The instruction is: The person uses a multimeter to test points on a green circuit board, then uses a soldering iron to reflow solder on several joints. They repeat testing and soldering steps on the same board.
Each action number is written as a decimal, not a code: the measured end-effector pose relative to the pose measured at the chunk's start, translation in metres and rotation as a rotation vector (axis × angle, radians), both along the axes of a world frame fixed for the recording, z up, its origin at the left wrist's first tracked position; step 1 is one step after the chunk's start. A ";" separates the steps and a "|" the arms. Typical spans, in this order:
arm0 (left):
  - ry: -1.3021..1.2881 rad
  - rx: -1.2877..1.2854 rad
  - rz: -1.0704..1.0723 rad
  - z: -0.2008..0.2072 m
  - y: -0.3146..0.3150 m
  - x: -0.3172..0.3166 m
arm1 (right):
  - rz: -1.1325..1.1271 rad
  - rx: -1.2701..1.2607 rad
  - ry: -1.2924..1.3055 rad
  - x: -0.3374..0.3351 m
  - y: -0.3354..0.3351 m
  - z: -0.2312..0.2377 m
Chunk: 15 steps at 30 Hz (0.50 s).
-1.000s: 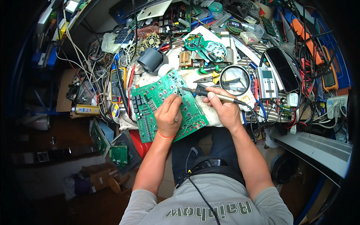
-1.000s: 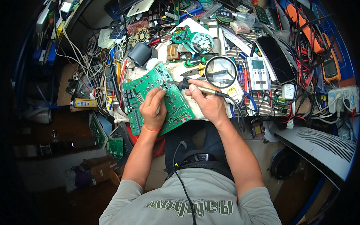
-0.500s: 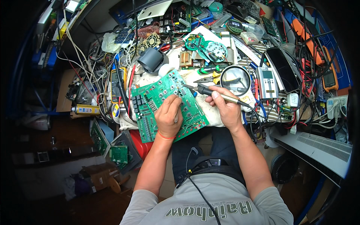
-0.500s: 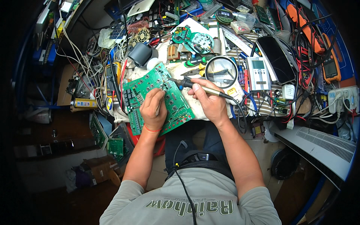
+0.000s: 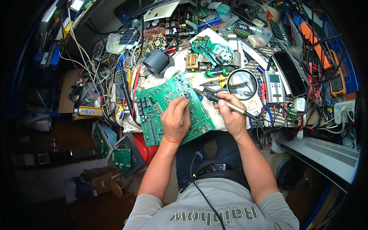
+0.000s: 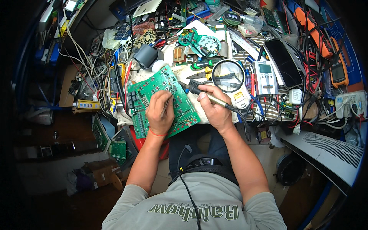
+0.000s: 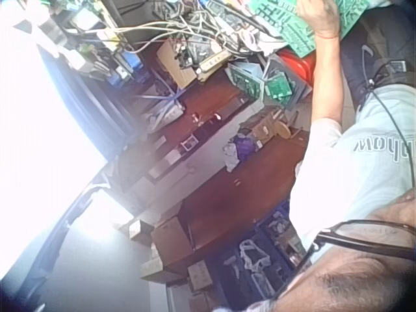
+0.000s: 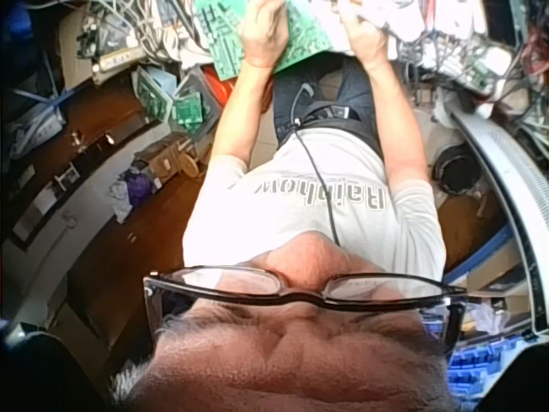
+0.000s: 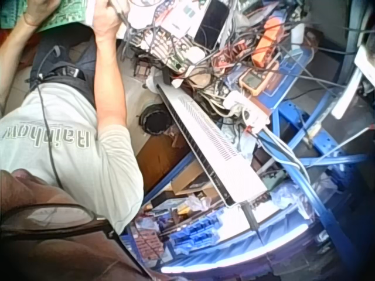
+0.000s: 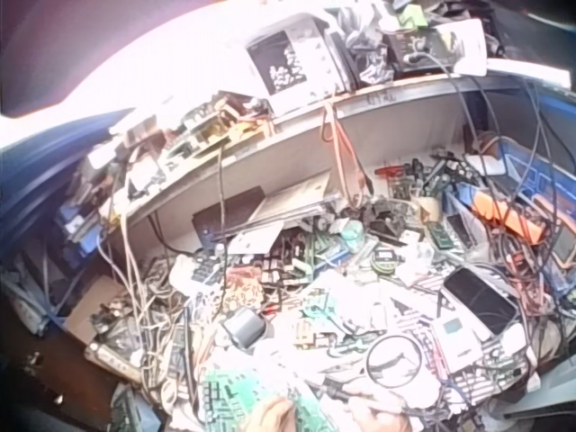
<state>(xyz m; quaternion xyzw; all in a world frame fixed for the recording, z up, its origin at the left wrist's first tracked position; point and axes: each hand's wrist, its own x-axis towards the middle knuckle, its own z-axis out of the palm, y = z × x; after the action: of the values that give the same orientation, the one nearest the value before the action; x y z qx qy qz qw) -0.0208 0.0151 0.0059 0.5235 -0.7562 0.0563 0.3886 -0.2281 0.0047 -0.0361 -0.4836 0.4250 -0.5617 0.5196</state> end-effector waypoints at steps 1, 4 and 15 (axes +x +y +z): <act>0.021 0.015 0.005 0.000 -0.001 -0.001 | -0.002 -0.011 0.007 0.000 0.000 0.000; 0.068 0.025 0.007 0.000 -0.006 -0.002 | -0.039 -0.101 0.052 0.003 -0.001 -0.001; 0.107 0.023 0.011 0.001 -0.013 -0.003 | -0.015 -0.200 0.215 0.000 0.000 0.000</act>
<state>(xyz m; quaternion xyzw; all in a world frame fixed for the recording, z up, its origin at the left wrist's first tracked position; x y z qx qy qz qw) -0.0239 0.0018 0.0074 0.5344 -0.7319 0.0217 0.4221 -0.2284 0.0043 -0.0357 -0.5870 0.4238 -0.5503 0.4160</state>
